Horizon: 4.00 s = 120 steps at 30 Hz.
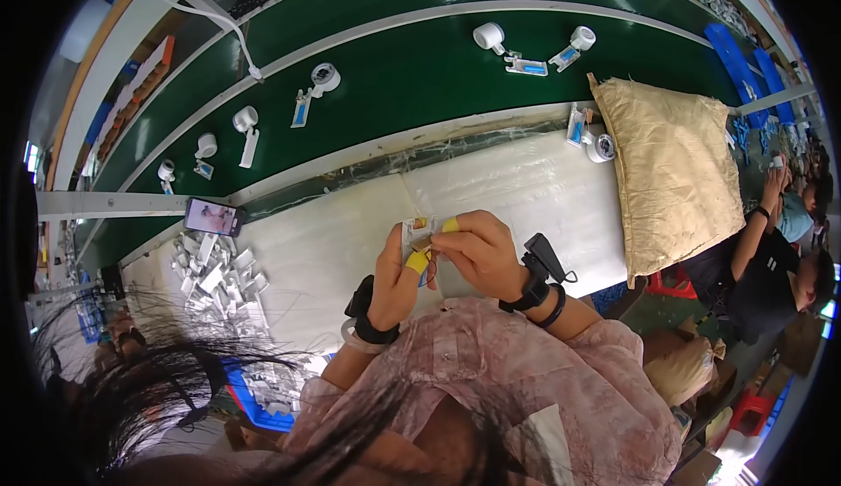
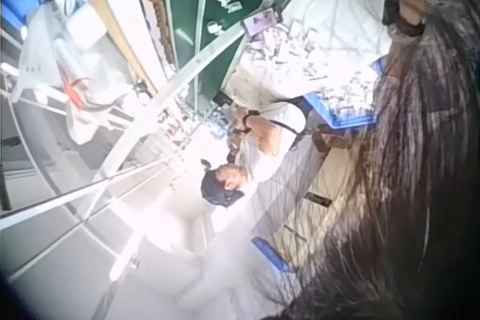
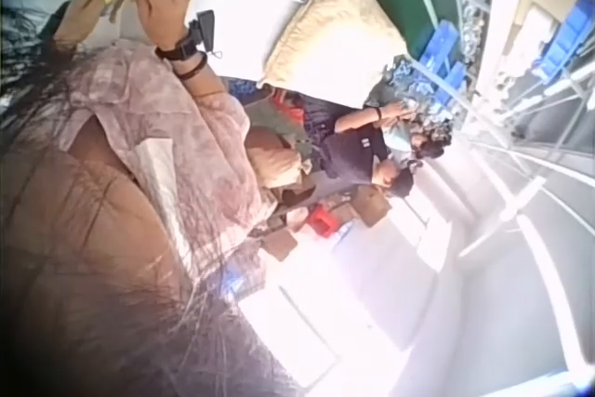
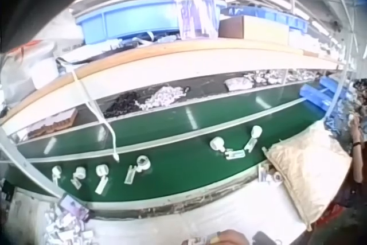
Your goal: The person picks up a white plastic component and a blue battery, inserts the battery into the component, and uses a small metal tool to secure the wires before placing the unit on the conveyor belt.
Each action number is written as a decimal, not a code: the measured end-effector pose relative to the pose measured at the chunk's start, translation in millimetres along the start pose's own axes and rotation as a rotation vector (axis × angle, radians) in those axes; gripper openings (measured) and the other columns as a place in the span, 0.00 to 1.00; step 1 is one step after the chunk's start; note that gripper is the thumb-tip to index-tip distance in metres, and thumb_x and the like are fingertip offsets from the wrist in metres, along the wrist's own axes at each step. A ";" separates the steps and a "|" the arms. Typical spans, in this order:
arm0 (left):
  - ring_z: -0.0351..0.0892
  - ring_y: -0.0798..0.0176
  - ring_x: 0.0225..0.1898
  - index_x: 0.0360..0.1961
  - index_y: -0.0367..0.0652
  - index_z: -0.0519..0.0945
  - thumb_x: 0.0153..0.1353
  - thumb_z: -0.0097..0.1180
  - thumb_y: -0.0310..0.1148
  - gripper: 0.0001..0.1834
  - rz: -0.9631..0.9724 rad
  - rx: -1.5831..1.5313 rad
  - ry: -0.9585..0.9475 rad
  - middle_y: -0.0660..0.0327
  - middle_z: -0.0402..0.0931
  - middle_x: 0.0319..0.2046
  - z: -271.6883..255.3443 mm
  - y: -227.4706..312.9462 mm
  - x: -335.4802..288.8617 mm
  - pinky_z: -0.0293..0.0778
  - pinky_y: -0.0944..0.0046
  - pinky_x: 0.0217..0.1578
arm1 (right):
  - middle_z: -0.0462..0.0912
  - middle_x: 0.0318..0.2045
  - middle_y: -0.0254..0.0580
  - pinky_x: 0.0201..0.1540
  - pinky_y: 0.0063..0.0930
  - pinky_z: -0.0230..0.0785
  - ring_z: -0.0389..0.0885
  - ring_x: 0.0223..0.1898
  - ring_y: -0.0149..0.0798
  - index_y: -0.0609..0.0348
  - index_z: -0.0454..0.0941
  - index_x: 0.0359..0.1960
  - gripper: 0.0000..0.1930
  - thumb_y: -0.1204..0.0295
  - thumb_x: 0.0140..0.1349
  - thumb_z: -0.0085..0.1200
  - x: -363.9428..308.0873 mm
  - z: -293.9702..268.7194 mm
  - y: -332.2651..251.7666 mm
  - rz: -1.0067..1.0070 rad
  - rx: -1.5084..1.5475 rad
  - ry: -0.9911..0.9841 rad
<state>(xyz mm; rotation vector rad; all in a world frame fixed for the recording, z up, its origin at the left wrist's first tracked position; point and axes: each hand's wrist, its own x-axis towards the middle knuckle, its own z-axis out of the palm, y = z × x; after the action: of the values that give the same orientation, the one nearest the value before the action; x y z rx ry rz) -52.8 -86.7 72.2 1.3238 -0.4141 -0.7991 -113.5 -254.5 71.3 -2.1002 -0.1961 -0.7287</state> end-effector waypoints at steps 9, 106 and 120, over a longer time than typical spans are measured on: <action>0.68 0.73 0.28 0.58 0.36 0.63 0.65 0.37 0.21 0.19 0.033 0.082 0.030 0.61 0.72 0.35 4.7 2.6 -1.5 0.69 0.72 0.27 | 0.77 0.34 0.40 0.36 0.32 0.71 0.77 0.35 0.43 0.59 0.82 0.36 0.15 0.84 0.44 0.65 -1.1 1.8 3.6 -0.028 -0.024 0.005; 0.56 0.49 0.68 0.69 0.39 0.55 0.47 0.72 0.37 0.51 0.133 0.609 -0.069 0.48 0.55 0.67 -73.8 -33.1 63.7 0.53 0.55 0.66 | 0.78 0.27 0.44 0.34 0.30 0.68 0.76 0.28 0.41 0.61 0.75 0.36 0.08 0.68 0.67 0.50 56.8 5.3 67.3 0.389 0.439 -0.612; 0.71 0.59 0.53 0.63 0.36 0.64 0.69 0.45 0.30 0.23 0.219 0.261 -0.399 0.54 0.68 0.53 -60.6 -15.9 33.6 0.65 0.63 0.55 | 0.83 0.38 0.41 0.47 0.30 0.69 0.79 0.42 0.35 0.65 0.79 0.43 0.13 0.67 0.70 0.47 34.4 -30.4 23.8 0.528 0.858 -0.825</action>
<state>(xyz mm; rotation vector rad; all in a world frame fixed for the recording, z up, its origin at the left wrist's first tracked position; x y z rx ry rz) 6.8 -69.5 37.6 1.3279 -0.9907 -0.8437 -89.0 -297.1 87.6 -1.3853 -0.3103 0.5084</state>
